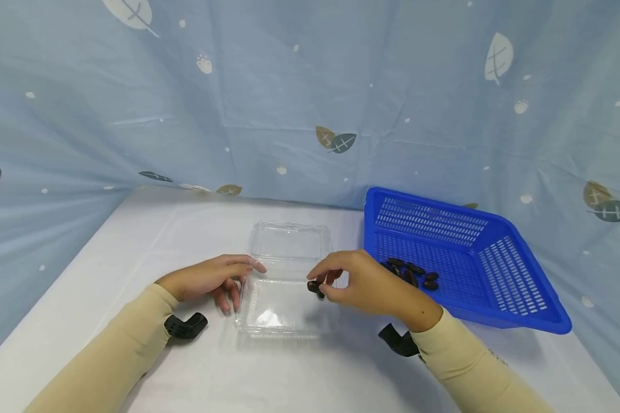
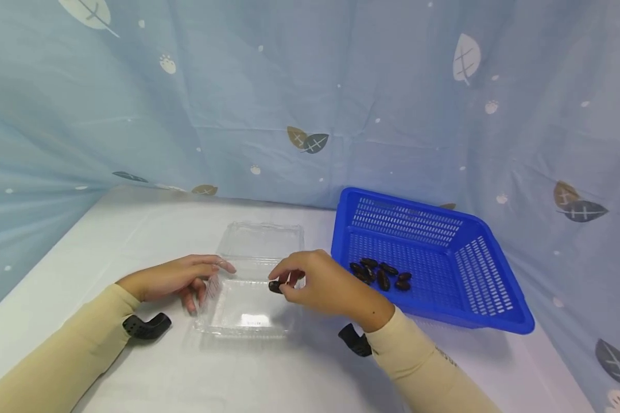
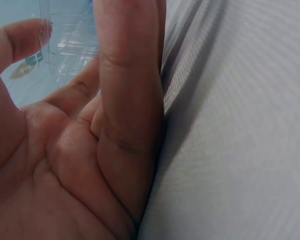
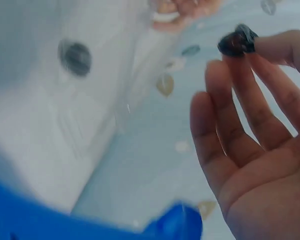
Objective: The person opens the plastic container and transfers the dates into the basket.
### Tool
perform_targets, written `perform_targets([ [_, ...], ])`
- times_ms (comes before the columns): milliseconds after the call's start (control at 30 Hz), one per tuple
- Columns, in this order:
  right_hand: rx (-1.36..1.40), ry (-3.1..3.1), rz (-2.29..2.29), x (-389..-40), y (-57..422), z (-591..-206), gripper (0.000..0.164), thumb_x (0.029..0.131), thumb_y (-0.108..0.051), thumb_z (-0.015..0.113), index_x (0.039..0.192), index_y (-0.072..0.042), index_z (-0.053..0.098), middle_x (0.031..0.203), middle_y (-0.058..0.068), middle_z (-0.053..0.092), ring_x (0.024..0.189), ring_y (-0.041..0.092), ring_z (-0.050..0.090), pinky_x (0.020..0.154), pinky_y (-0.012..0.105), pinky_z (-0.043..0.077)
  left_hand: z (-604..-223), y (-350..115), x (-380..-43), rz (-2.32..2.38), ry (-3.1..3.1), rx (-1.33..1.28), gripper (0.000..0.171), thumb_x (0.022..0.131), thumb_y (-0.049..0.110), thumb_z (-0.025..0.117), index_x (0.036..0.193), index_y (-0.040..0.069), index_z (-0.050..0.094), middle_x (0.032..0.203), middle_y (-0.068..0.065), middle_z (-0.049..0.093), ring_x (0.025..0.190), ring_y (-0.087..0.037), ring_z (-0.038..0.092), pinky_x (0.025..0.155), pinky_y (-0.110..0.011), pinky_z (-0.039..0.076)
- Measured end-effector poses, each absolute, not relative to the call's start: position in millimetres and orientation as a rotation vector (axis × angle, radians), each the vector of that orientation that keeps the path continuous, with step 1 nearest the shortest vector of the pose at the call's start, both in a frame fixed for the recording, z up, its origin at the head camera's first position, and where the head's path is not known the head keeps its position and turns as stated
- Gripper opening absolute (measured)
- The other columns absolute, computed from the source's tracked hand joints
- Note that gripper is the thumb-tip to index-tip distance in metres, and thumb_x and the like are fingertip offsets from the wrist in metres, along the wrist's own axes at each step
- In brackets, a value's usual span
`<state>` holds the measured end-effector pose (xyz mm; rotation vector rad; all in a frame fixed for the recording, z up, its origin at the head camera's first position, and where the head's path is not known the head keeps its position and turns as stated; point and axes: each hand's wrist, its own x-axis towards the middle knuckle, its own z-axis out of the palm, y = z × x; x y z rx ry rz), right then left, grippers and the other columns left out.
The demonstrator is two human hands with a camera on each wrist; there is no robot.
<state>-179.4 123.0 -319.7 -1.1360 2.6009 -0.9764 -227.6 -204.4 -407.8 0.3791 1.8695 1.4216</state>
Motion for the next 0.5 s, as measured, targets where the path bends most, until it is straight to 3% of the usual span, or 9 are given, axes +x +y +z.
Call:
perform_targets([
  [100, -1.114, 2.685, -1.032, -180.2, 136.8, -313.3, 0.028, 0.089, -0.001, 0.07, 0.112, -0.015, 0.075, 0.099, -0.006, 0.074, 0.087, 0.005, 0.063, 0.074, 0.023, 0.055, -408.5, -206.1, -226.7, 1.418, 1.873, 0.378, 0.044, 0.106, 0.035, 0.046, 0.144, 0.013, 0.049, 0.092, -0.012, 0.051, 0.064, -0.021, 0.069, 0.056, -0.034, 0.06],
  [333, -1.007, 2.882, -1.108, -187.4, 176.3, -309.7, 0.028, 0.087, 0.003, 0.071, 0.111, -0.011, 0.076, 0.099, -0.001, 0.074, 0.083, 0.008, 0.066, 0.076, 0.03, 0.06, -406.6, -205.7, -225.0, 1.417, 1.877, 0.364, 0.043, 0.106, 0.036, 0.047, 0.143, 0.014, 0.05, 0.09, -0.012, 0.053, 0.062, -0.021, 0.069, 0.056, -0.033, 0.059],
  [500, -0.835, 3.005, -1.045, -191.0, 209.2, -309.6, 0.025, 0.089, -0.001, 0.072, 0.111, -0.013, 0.076, 0.101, -0.002, 0.074, 0.086, 0.006, 0.066, 0.077, 0.023, 0.058, -404.9, -204.3, -226.1, 1.413, 1.88, 0.379, 0.043, 0.106, 0.035, 0.047, 0.143, 0.013, 0.049, 0.087, -0.011, 0.053, 0.063, -0.021, 0.069, 0.056, -0.033, 0.059],
])
